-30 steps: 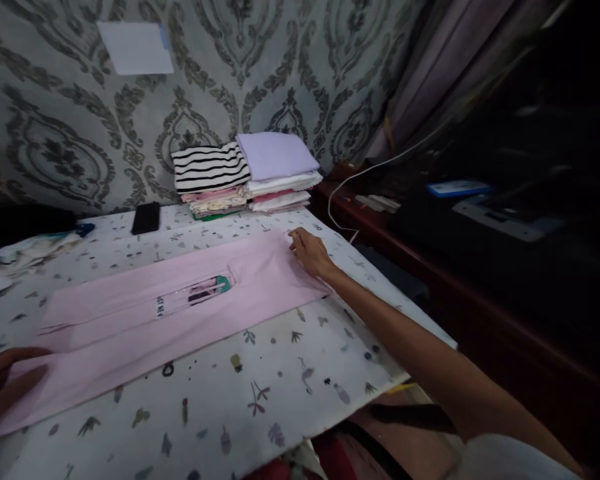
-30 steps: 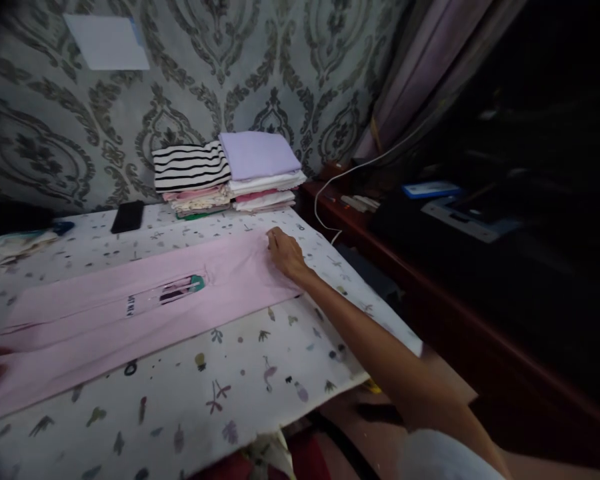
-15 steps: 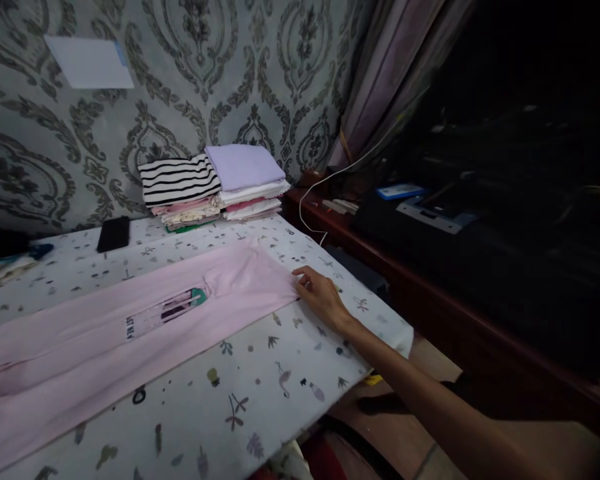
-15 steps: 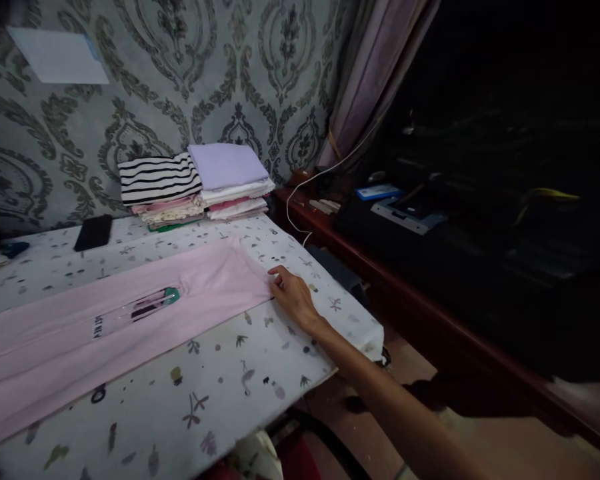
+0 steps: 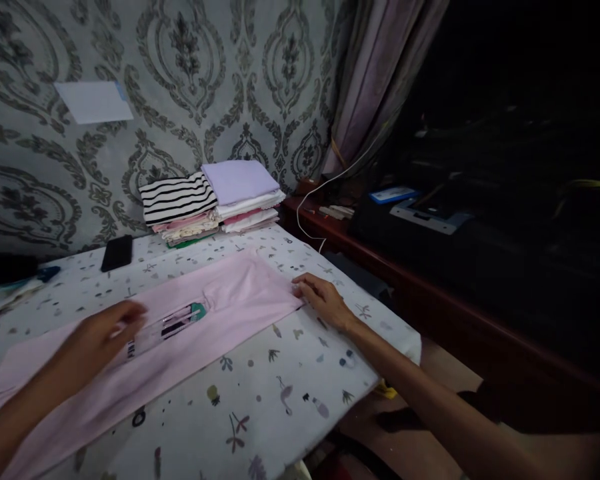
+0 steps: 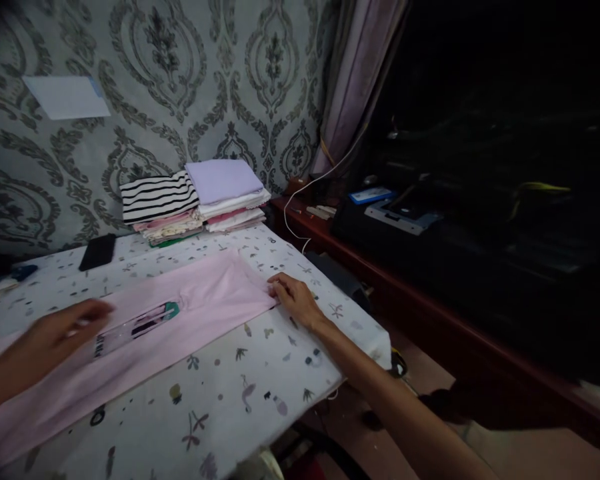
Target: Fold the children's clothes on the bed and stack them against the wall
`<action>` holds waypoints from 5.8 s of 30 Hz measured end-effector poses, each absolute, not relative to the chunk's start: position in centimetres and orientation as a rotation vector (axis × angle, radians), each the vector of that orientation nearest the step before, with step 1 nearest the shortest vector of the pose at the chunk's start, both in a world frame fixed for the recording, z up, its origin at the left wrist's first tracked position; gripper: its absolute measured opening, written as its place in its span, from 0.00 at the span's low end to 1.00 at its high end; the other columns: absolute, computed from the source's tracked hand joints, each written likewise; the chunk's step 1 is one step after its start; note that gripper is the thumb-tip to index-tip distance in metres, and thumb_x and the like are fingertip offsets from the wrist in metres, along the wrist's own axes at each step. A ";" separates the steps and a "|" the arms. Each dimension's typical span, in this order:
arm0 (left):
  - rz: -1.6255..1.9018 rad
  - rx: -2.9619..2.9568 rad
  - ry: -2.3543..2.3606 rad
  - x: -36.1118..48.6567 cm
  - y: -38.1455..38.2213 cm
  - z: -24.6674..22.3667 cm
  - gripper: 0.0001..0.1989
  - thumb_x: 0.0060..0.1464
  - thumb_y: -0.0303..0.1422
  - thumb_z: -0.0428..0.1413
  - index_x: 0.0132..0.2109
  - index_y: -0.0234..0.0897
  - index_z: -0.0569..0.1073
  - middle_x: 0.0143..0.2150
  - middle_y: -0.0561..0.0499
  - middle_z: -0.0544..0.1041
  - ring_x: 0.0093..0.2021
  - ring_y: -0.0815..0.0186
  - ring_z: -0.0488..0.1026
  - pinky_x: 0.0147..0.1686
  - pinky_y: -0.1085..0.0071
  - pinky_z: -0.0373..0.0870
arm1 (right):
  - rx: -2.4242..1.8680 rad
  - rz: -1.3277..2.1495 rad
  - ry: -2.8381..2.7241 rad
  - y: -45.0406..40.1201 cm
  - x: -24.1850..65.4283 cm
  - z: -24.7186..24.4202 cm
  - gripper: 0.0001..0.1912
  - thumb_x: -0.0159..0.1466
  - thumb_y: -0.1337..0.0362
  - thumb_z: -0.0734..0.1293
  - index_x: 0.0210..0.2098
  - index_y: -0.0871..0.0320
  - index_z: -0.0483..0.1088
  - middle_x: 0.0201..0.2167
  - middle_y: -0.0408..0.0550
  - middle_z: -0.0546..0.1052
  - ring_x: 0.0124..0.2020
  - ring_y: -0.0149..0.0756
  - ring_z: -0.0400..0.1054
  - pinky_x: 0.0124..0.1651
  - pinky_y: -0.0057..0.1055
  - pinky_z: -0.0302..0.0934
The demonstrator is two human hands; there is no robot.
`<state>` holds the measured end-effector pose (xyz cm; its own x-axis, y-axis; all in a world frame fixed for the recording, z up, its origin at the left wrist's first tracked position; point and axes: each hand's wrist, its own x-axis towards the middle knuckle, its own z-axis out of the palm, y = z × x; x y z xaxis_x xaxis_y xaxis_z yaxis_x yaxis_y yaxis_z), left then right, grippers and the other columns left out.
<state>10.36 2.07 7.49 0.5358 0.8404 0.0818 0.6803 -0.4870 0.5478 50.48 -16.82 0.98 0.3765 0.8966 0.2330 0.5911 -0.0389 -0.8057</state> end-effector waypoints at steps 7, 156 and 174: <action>0.304 2.594 1.036 29.0 4.4 4.5 0.16 0.56 0.43 0.51 0.43 0.38 0.74 0.42 0.43 0.79 0.43 0.55 0.74 0.40 0.65 0.67 | -1.711 0.422 -1.254 -16.4 51.2 0.1 0.16 0.70 0.56 0.55 0.47 0.57 0.70 0.32 0.44 0.80 0.30 0.33 0.70 0.38 0.31 0.62; 0.233 2.563 1.720 -3.0 0.1 2.5 0.13 0.64 0.31 0.45 0.48 0.36 0.71 0.48 0.40 0.74 0.48 0.53 0.67 0.48 0.57 0.63 | -0.975 0.226 -2.548 -0.2 22.8 -1.4 0.25 0.73 0.56 0.52 0.68 0.49 0.59 0.66 0.53 0.66 0.67 0.45 0.59 0.67 0.52 0.57; 0.627 1.947 1.812 -6.2 0.8 3.3 0.22 0.52 0.54 0.50 0.40 0.41 0.75 0.22 0.55 0.64 0.27 0.63 0.63 0.28 0.69 0.56 | -1.616 0.252 -2.209 2.2 38.2 0.8 0.10 0.63 0.61 0.63 0.41 0.57 0.73 0.40 0.53 0.76 0.44 0.44 0.69 0.49 0.39 0.64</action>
